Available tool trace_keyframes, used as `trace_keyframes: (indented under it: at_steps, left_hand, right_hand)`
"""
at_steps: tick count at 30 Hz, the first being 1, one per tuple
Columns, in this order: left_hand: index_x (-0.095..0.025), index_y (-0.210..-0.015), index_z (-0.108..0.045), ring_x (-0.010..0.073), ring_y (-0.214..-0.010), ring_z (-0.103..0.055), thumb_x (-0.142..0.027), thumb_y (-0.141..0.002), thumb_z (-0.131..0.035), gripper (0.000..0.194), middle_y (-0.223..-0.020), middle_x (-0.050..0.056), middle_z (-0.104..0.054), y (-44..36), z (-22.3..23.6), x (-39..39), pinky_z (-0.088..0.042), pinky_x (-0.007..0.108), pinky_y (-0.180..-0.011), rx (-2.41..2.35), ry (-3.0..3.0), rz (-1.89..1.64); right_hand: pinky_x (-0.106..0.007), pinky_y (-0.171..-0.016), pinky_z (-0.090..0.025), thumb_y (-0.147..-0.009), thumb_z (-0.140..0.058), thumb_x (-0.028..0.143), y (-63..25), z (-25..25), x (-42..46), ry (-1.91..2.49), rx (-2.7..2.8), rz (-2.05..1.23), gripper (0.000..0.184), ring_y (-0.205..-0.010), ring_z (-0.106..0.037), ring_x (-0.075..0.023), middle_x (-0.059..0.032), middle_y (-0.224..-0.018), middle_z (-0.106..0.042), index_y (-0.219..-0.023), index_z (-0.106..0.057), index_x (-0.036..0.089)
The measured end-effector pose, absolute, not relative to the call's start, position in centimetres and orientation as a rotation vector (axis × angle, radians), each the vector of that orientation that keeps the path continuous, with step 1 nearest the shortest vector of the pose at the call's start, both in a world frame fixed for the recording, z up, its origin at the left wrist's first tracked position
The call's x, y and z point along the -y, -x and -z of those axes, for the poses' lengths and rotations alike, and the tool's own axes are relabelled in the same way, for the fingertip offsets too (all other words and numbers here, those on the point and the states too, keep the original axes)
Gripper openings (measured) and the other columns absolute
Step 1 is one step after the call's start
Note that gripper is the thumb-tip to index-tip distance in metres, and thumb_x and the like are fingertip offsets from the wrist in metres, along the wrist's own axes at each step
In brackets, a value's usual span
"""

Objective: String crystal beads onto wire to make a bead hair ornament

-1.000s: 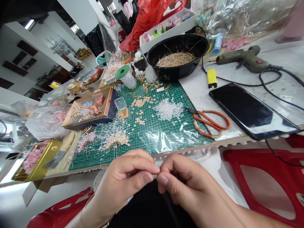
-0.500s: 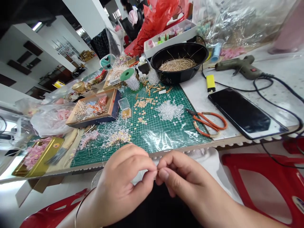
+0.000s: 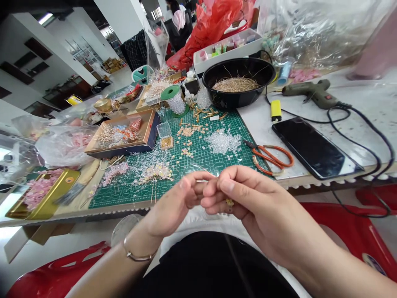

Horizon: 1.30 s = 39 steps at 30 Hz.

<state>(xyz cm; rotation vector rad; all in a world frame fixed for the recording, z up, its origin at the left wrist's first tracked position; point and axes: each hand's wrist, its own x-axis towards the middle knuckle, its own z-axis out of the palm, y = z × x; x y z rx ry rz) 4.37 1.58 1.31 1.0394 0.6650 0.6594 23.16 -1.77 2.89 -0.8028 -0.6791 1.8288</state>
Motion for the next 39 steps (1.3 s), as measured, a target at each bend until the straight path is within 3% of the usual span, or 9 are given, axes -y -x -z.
trace_keyframes:
  at_steps: [4,9,15,26,32,39]
  left_hand:
    - [-0.014,-0.137,-0.052,0.0266,-0.109,-0.067,-0.071,-0.095,-0.035,0.073,-0.112,0.016,-0.071,-5.2,0.3,-1.0,-0.044,0.046,-0.105,-0.508,-1.030,-0.564]
    - [-0.016,-0.136,-0.058,0.0248,-0.099,-0.071,-0.066,-0.097,-0.033,0.067,-0.096,0.012,-0.075,-4.9,0.4,-1.3,-0.044,0.046,-0.102,-0.507,-1.019,-0.461]
    - [-0.013,-0.122,-0.065,0.0232,-0.084,-0.073,-0.058,-0.095,-0.046,0.056,-0.093,0.012,-0.076,-4.9,1.3,-1.3,-0.044,0.045,-0.098,-0.629,-0.794,-0.449]
    - [-0.013,-0.121,-0.068,0.0224,-0.081,-0.072,-0.060,-0.089,-0.058,0.058,-0.094,0.013,-0.075,-4.4,1.5,-1.2,-0.050,0.041,-0.089,-0.607,-0.769,-0.441]
    - [-0.019,-0.126,-0.065,0.0147,-0.082,-0.067,-0.034,-0.075,-0.085,0.056,-0.095,0.008,-0.073,-4.3,1.1,-0.8,-0.048,0.032,-0.087,-0.597,-0.839,-0.433]
    - [-0.021,-0.126,-0.065,0.0120,-0.084,-0.064,-0.028,-0.074,-0.085,0.057,-0.097,0.006,-0.071,-4.2,1.1,-0.4,-0.046,0.026,-0.083,-0.664,-0.905,-0.415]
  right_hand:
    - [-0.022,-0.073,-0.060,-0.093,-0.065,0.033,-22.7,-3.0,1.2,0.839,0.629,-1.809,0.019,-0.078,-0.070,-0.0146,-0.0042,-0.083,-0.072,-0.080,-0.068,0.019]
    - [-0.018,-0.060,-0.059,-0.093,-0.063,0.028,-23.1,-3.0,0.1,0.869,0.625,-1.698,0.018,-0.069,-0.067,-0.0124,-0.0019,-0.080,-0.068,-0.078,-0.069,0.021]
    - [-0.019,-0.070,-0.060,-0.090,-0.066,0.025,-23.9,-2.5,-0.9,0.885,0.550,-1.639,0.013,-0.073,-0.067,-0.0117,-0.0007,-0.082,-0.067,-0.079,-0.071,0.020]
    - [-0.011,-0.057,-0.051,-0.091,-0.066,0.022,-24.1,-3.0,-0.9,0.863,0.450,-1.662,0.013,-0.062,-0.056,-0.0051,-0.0002,-0.079,-0.057,-0.080,-0.067,0.015]
    - [-0.012,-0.057,-0.049,-0.089,-0.069,0.020,-24.1,-3.0,-0.9,0.858,0.418,-1.646,0.012,-0.062,-0.051,-0.0050,-0.0003,-0.078,-0.053,-0.078,-0.064,0.016]
    - [-0.013,-0.050,-0.049,-0.078,-0.075,0.019,-24.0,-2.6,-0.8,0.886,0.436,-1.564,0.015,-0.058,-0.045,-0.0044,0.0001,-0.076,-0.050,-0.075,-0.061,0.014]
